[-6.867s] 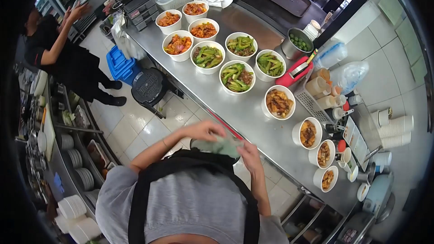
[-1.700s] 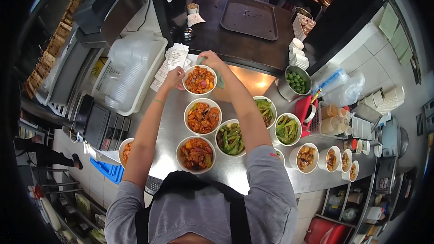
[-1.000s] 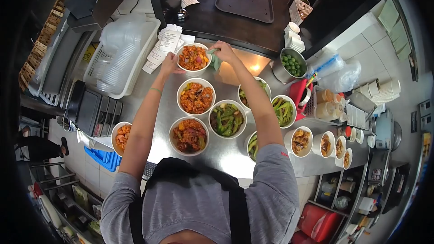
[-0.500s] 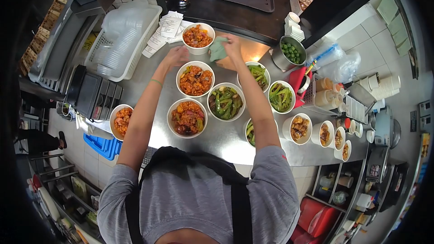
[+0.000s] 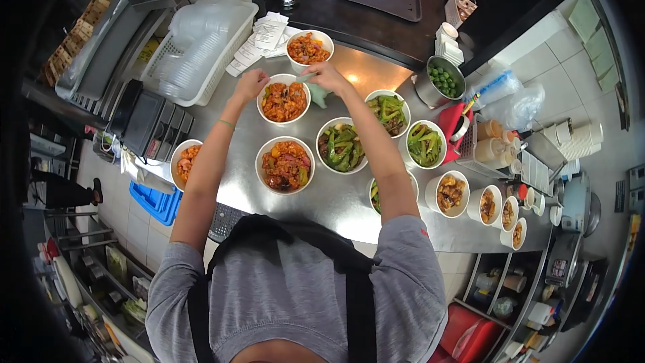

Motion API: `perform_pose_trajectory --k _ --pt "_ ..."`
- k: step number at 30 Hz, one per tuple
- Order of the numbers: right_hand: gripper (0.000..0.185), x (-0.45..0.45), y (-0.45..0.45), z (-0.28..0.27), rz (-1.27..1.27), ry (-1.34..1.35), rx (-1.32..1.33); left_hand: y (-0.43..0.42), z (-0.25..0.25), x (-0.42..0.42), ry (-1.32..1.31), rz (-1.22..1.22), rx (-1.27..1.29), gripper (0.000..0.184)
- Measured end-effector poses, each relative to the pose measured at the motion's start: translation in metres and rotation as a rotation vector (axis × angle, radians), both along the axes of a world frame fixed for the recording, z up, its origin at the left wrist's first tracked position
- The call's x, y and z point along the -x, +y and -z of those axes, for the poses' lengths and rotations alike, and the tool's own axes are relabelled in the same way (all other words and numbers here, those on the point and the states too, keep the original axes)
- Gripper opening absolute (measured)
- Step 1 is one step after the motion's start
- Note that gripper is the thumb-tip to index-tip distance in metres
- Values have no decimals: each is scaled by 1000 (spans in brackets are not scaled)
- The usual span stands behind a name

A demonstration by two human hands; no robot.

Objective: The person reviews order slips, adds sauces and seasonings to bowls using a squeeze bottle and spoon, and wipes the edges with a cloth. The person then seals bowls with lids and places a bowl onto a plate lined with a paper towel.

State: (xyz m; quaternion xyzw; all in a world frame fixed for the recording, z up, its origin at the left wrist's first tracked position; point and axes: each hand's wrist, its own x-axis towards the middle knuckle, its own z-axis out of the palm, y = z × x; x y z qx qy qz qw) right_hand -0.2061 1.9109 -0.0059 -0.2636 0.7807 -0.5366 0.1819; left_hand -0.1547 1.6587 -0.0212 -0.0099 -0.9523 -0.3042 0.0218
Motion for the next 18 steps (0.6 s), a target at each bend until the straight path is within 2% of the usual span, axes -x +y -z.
perform_pose_trajectory --k 2,3,6,7,9,10,11,12,14,15,18 --pt "24 -1 -12 2 -56 49 -71 -10 -5 -9 -6 -98 16 21" --pt "24 0 -12 -1 -40 -70 -151 -16 -7 -15 -78 -127 -99 22" --pt "24 -12 -30 25 153 143 -40 -33 23 -23 -91 -322 -413 24" --pt "25 -23 -36 24 205 343 -40 -31 20 -30 -108 -382 -502 25" --pt "23 -42 -38 15 188 247 -115 -25 7 -53 -142 -498 -674 27" --pt "23 -47 -39 12 183 198 -153 -29 1 -64 -273 -452 -751 27" --pt "24 -40 -36 24 85 202 14 -36 -3 -74 -406 -402 -826 27" --pt "24 -29 -36 33 102 120 0 -39 -8 -82 -544 -346 -899 27" --pt "24 -32 -37 18 155 -60 -33 -35 -23 -89 -500 -283 -859 25" --pt "23 -33 -44 11 168 43 -48 -31 -26 -90 -477 -248 -840 24" --pt "23 -32 -55 3 249 -63 -63 -29 -4 -80 -359 -338 -1014 23"
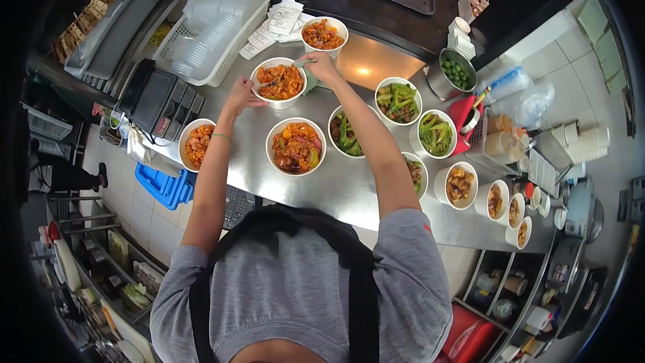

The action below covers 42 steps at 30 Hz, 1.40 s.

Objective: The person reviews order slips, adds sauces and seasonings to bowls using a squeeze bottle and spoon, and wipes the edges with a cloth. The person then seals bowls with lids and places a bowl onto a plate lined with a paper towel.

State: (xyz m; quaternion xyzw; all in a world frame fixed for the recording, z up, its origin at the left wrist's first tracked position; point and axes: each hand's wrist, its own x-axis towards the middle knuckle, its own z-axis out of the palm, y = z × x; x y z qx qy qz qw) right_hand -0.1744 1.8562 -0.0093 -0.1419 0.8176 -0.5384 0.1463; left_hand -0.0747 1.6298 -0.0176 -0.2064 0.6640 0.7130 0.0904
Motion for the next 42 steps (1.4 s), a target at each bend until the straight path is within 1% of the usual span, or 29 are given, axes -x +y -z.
perform_pose_trajectory --k 1,4,5,8,9,12,13,16,17,18,20,23,25,26,27,28,30,32,33,34,36,38,39,40,42 --pt "23 -3 2 6 43 -34 89 1 2 0 34 -29 -112 18" --pt "22 -26 -5 31 153 122 185 9 12 1 80 -130 -312 19" --pt "23 -36 -13 30 200 33 199 15 17 4 63 -205 -378 21" --pt "26 -56 -38 29 259 58 277 30 27 5 58 -100 -405 26" --pt "25 -59 -43 27 255 83 251 37 31 5 -15 -152 -325 26" --pt "26 -52 -45 12 208 -154 303 44 4 -9 -65 259 27 35" --pt "23 -46 -39 5 237 -122 273 45 -7 -19 53 356 128 33" --pt "22 -28 -9 -19 217 5 472 24 13 -23 340 905 552 22" --pt "22 -33 -2 -34 194 -29 476 31 15 -32 348 775 363 19" --pt "23 -37 4 -51 169 -63 483 31 13 -35 350 769 518 18" --pt "24 -49 11 -78 135 -119 530 30 -8 -39 358 742 829 17" --pt "24 -75 17 -99 121 -148 616 6 -15 -38 450 650 1026 16" --pt "25 -103 19 -107 118 -130 679 -14 -28 -34 409 591 1200 16" --pt "25 -114 20 -110 116 -120 709 -27 -24 -24 412 555 1302 18" --pt "25 -121 21 -100 156 -77 614 -35 -18 -14 417 518 1404 21" --pt "24 -135 22 -101 181 -46 581 -29 -25 -14 531 479 1424 24" --pt "22 -172 17 -103 232 15 516 -9 -59 -25 764 393 1449 31" --pt "22 -202 14 -100 280 -3 586 32 -96 -48 785 795 687 41" --pt "22 -216 12 -99 301 -13 618 54 -105 -65 718 915 571 44" --pt "21 -229 12 -97 376 35 659 71 -110 -77 649 1029 457 47" --pt "18 -255 12 -92 525 127 743 91 -79 -78 798 1065 677 46" --pt "14 -279 29 -85 616 73 853 102 -72 -76 751 1238 254 40" --pt "16 -292 38 -74 647 66 933 106 -69 -73 716 1305 40 38" --pt "17 -305 46 -66 676 55 1013 107 -61 -69 504 1245 76 38" --pt "19 -330 54 -70 772 57 1032 112 -38 -63 90 1094 143 37"
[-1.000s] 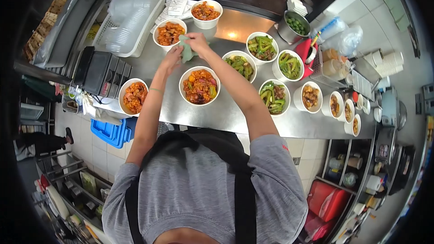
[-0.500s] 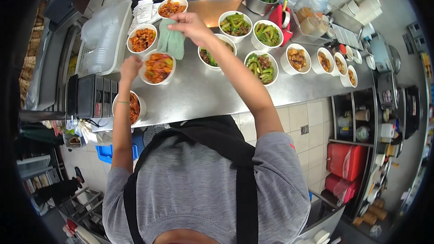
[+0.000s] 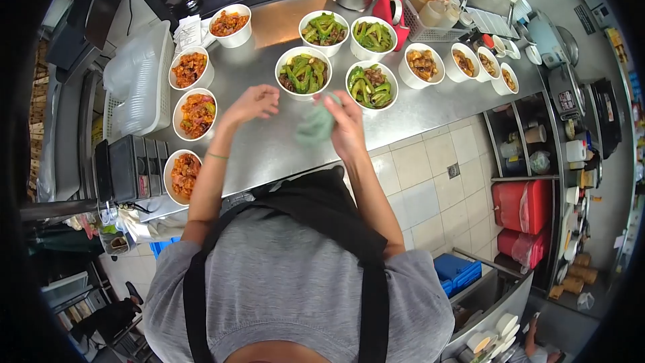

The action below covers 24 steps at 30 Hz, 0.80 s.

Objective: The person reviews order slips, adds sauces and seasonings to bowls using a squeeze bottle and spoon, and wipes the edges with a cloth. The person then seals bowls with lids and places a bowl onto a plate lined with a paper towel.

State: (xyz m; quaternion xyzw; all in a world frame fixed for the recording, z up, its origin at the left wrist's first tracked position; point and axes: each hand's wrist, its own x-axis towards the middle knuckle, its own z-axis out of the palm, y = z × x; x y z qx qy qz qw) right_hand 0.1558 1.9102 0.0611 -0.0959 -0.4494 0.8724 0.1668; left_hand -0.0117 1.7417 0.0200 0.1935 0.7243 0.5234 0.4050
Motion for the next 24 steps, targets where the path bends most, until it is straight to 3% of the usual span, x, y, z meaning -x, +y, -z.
perform_pose_trajectory --k 1,4,7,13,18,22,24 --pt "20 -6 4 -3 39 -10 12 14 18 -7 -147 -154 16 31" --pt "22 -12 16 31 94 -101 -21 59 59 -37 -163 -558 -232 23" --pt "24 -12 25 46 95 -252 -200 63 66 -29 -78 -686 -287 18" --pt "31 18 48 89 40 -339 -699 -32 31 6 247 -387 1 13" --pt "27 104 39 100 -89 -106 -1105 -59 9 23 414 -97 123 9" --pt "27 164 -5 80 -497 240 -1001 -52 3 28 411 -26 193 12" --pt "27 181 -16 76 -608 436 -1189 -52 3 30 404 -47 205 13"
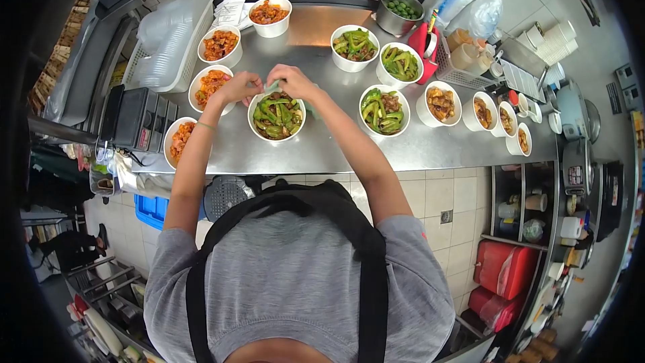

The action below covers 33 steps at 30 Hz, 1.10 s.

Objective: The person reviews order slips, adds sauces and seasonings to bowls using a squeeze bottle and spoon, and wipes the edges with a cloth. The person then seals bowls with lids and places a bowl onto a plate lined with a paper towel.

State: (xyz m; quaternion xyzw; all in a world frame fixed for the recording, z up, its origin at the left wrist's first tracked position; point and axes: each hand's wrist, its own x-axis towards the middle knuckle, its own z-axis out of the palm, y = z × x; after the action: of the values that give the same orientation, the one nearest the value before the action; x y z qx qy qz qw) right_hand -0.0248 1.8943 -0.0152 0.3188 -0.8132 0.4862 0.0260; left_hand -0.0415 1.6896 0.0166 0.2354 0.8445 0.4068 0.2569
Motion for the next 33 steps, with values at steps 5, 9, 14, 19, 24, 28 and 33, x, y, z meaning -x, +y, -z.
perform_pose_trajectory --k 5,9,14,19,24,28,33 --pt "23 -2 19 -8 -69 138 -216 -4 8 -8 66 -18 -16 13" --pt "24 -21 55 -10 -28 108 -225 -11 5 -21 -45 -89 -60 16" --pt "27 -7 26 -9 -36 195 -177 11 10 -24 -27 -48 -22 21" --pt "29 -24 66 -12 41 175 -237 -8 21 -51 -100 -214 -83 16" --pt "27 -24 42 -18 -35 226 -370 9 13 -47 54 -118 -73 16" --pt "31 -16 49 -29 -120 206 -538 2 37 -53 135 -153 -165 16" --pt "33 -41 64 -46 -117 152 -638 -11 25 -67 193 -187 -6 20"
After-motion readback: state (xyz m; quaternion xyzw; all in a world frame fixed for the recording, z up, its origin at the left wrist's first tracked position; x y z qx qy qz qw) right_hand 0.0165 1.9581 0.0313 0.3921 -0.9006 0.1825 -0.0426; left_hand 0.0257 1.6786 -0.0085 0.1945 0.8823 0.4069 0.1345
